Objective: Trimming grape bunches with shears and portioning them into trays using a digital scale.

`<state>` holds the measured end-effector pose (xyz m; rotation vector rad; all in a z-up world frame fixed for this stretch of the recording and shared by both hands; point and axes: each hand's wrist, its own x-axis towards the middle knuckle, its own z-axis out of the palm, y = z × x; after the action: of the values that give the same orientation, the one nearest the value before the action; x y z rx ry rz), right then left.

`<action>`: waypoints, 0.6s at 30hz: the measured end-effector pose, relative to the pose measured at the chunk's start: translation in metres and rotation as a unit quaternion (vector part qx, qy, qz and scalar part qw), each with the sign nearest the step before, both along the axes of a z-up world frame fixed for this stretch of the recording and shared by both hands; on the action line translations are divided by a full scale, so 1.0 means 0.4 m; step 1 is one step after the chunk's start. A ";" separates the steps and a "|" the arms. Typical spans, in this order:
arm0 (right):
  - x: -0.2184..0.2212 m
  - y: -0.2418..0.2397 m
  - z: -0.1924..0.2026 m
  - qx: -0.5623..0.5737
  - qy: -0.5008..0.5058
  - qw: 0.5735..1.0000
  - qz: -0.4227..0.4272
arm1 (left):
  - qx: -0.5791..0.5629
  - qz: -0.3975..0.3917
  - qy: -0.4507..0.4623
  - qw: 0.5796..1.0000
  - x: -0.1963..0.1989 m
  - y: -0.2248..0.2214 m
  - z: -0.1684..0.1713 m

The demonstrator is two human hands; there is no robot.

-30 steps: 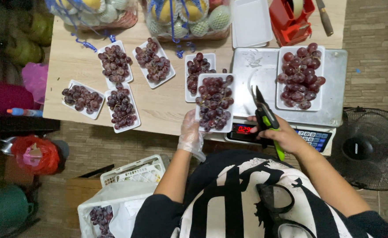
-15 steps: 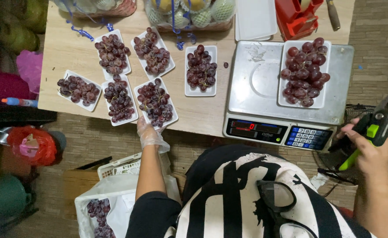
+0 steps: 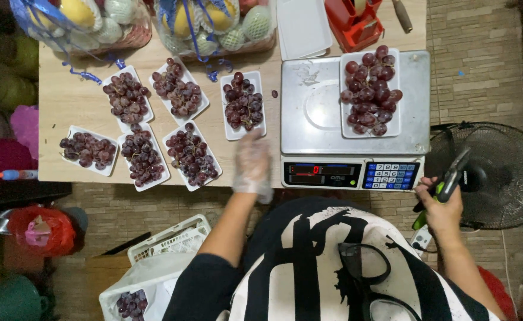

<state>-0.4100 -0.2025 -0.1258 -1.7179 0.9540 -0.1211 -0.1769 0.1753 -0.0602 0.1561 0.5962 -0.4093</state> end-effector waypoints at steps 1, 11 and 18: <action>0.003 0.007 0.000 0.011 0.002 1.000 -0.005 | 0.382 -0.212 -0.131 0.890 -0.003 -0.092 0.042; -0.036 -0.031 -0.199 0.035 -0.091 0.994 -0.042 | 0.785 -0.397 -0.264 0.396 0.186 -0.509 -0.407; -0.033 -0.020 -0.235 -0.005 -0.034 0.999 -0.026 | 0.759 -0.424 -0.249 0.428 0.193 -0.522 -0.330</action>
<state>-0.4234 -0.2105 -0.2199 -1.6875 0.9492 -0.2185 -0.0995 -0.0334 -0.1924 2.3901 0.0307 -0.6303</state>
